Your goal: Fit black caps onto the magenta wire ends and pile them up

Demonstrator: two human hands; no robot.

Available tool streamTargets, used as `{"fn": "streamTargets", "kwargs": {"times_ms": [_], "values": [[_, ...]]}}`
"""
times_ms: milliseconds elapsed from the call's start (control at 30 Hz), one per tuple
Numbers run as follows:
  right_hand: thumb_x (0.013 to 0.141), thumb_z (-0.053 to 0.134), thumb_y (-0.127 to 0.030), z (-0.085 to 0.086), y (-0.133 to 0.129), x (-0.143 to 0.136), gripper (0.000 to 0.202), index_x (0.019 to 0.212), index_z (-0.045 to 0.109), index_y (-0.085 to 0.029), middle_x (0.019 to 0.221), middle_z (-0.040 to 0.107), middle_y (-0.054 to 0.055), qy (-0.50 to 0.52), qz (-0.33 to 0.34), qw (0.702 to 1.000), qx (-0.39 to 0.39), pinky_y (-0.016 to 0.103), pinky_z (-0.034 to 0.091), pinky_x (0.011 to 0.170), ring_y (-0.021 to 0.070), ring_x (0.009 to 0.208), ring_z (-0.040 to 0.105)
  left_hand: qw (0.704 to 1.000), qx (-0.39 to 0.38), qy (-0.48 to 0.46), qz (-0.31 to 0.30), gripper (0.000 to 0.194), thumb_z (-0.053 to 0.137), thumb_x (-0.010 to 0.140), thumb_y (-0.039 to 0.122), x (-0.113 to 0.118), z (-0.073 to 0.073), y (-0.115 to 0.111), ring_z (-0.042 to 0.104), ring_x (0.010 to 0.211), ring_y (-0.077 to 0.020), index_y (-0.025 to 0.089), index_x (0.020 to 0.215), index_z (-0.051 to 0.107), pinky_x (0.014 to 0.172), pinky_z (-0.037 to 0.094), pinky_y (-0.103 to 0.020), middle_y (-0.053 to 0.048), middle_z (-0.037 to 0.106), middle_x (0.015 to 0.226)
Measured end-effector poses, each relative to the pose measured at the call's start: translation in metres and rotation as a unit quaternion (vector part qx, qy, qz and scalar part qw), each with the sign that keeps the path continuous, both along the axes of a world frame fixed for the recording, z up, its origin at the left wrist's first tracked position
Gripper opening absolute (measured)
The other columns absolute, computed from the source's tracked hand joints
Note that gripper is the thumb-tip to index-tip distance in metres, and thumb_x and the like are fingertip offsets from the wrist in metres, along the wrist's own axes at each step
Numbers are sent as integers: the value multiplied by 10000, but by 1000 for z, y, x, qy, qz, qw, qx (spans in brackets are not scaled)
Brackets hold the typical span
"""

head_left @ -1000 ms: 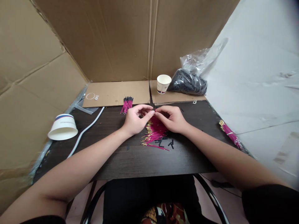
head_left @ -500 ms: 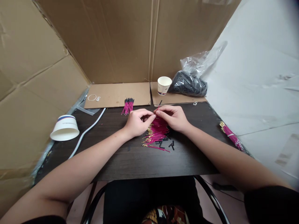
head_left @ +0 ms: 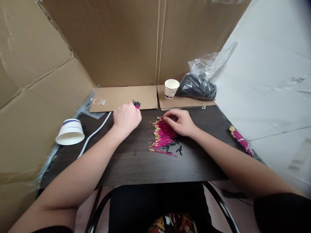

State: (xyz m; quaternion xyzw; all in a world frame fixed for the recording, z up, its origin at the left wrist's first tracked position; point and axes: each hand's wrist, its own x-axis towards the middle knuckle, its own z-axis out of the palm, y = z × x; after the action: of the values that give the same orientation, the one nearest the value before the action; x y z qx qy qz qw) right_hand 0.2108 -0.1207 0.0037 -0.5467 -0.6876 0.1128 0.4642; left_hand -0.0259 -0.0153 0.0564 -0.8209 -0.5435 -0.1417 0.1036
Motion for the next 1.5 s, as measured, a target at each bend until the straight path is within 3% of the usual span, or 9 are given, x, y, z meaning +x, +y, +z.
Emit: {"fn": "streamTargets", "kwargs": {"times_ms": [433, 633, 733, 833, 933, 1067, 1133, 1300, 1500], "values": [[986, 669, -279, 10, -1, 9, 182, 931, 791, -155, 814, 724, 44, -77, 21, 997, 20, 309, 410, 714, 147, 698, 546, 998, -44, 44, 3, 389, 494, 1009, 279, 1, 0, 0, 781, 1038, -435, 33, 1099, 781, 862, 590, -491, -288, 770, 1043], [952, 754, -308, 40, -13, 29, 177, 861, 697, -167, 609, 463, -57, -99, 79, 982, -139, 301, 309, 629, 106, 586, 341, 999, -33, 31, -14, 388, 517, 1001, 301, 1, -2, 3, 772, 1004, -450, 44, 1114, 785, 816, 576, -501, -276, 768, 1008], [893, 827, -298, 58, -23, 40, 173, 898, 715, -167, 692, 474, -51, -72, 186, 950, -239, 287, 291, 624, 106, 640, 346, 999, -12, 0, -40, 365, 525, 1010, 315, 2, -5, -1, 768, 941, -418, 70, 1102, 778, 764, 552, -472, -235, 769, 971], [859, 868, -306, 71, -32, 45, 180, 939, 789, -166, 716, 484, -51, -93, 291, 890, -340, 276, 287, 610, 106, 643, 355, 993, 21, -42, -107, 295, 549, 1015, 325, 4, -13, -8, 741, 846, -339, 113, 1004, 753, 714, 505, -421, -176, 766, 951], [818, 877, -240, 75, -38, 38, 155, 957, 843, -181, 683, 451, -64, -141, 327, 853, -381, 270, 293, 599, 102, 617, 368, 963, 58, -99, -242, 253, 589, 1011, 322, 6, -26, -15, 672, 734, -238, 148, 862, 696, 655, 440, -362, -109, 741, 865], [766, 857, -128, 74, -40, 25, 235, 987, 890, -201, 683, 544, -57, -208, 313, 851, -366, 272, 316, 607, 105, 605, 458, 862, 16, -191, -469, 239, 655, 1012, 296, 10, -38, -27, 608, 661, -155, 164, 815, 687, 622, 439, -310, -35, 693, 769], [772, 867, -137, 73, -39, 23, 200, 959, 897, -201, 696, 604, -43, -231, 292, 856, -359, 274, 331, 619, 113, 620, 501, 809, -40, -216, -545, 211, 700, 1019, 296, 12, -40, -35, 620, 676, -140, 163, 858, 729, 653, 478, -298, -25, 706, 793], [811, 850, -144, 70, -34, 23, 141, 921, 909, -210, 721, 702, -23, -250, 284, 848, -371, 276, 357, 635, 122, 635, 554, 757, -124, -205, -608, 198, 735, 1061, 319, 15, -38, -59, 602, 668, -116, 192, 960, 846, 636, 463, -290, -22, 714, 845], [823, 805, -111, 70, -37, 22, 140, 848, 886, -222, 624, 640, -37, -247, 288, 852, -361, 289, 344, 595, 127, 574, 531, 758, -84, -86, -641, 233, 695, 1111, 378, 15, -39, -71, 629, 761, -142, 252, 1086, 890, 633, 425, -325, -39, 699, 915]]}}
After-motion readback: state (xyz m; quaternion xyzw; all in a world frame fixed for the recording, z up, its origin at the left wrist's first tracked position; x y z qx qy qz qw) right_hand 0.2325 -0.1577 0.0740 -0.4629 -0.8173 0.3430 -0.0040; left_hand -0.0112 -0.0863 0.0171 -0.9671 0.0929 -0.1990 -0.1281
